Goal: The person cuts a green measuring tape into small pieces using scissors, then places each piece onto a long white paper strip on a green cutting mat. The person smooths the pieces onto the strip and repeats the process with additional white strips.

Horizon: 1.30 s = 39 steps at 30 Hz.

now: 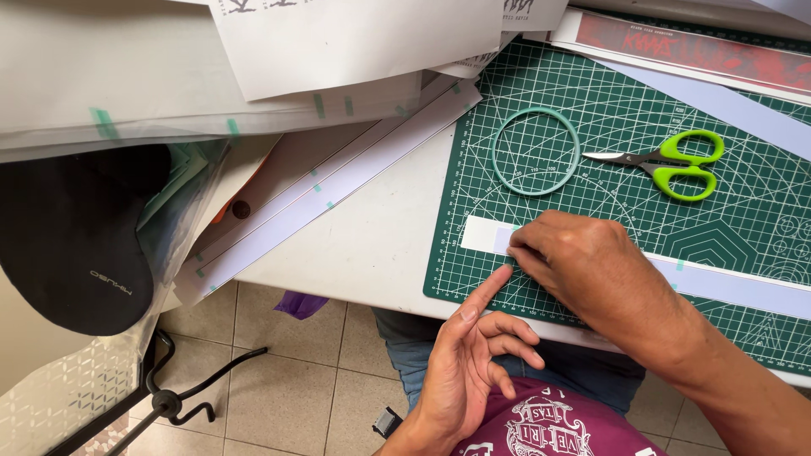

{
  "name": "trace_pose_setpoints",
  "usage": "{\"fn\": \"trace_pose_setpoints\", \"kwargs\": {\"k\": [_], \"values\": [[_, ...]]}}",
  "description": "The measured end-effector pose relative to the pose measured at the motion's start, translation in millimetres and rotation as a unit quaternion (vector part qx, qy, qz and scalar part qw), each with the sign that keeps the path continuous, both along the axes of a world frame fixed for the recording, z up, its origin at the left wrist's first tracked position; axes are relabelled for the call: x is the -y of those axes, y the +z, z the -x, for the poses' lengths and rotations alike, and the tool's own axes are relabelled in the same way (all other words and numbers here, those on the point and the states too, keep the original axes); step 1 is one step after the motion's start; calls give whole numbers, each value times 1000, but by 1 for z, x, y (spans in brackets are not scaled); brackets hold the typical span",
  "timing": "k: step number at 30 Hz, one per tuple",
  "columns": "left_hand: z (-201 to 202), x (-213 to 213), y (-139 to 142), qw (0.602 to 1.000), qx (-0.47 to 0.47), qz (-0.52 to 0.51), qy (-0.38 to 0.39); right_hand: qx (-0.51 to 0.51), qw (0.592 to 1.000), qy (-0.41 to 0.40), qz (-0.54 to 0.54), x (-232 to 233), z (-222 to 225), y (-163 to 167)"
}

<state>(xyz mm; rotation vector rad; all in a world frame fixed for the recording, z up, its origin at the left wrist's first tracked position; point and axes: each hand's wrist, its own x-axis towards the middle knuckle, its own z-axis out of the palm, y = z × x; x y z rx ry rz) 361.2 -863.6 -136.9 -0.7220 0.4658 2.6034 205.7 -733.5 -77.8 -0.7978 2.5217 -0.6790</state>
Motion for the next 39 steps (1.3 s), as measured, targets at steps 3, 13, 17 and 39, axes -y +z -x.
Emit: {"fn": "trace_pose_setpoints", "kwargs": {"k": [3,13,17,39], "values": [[0,6,0,1000,-9,4,-3,6,1000,-8,2,7,2,2],[0,12,12,1000,-19,16,-5,33,999,-22,24,11,3,12],[-2,12,16,1000,-21,23,-6,27,999,-5,27,10,3,15],[-1,22,10,1000,-20,-8,-17,28,999,30,-32,22,6,17]]}}
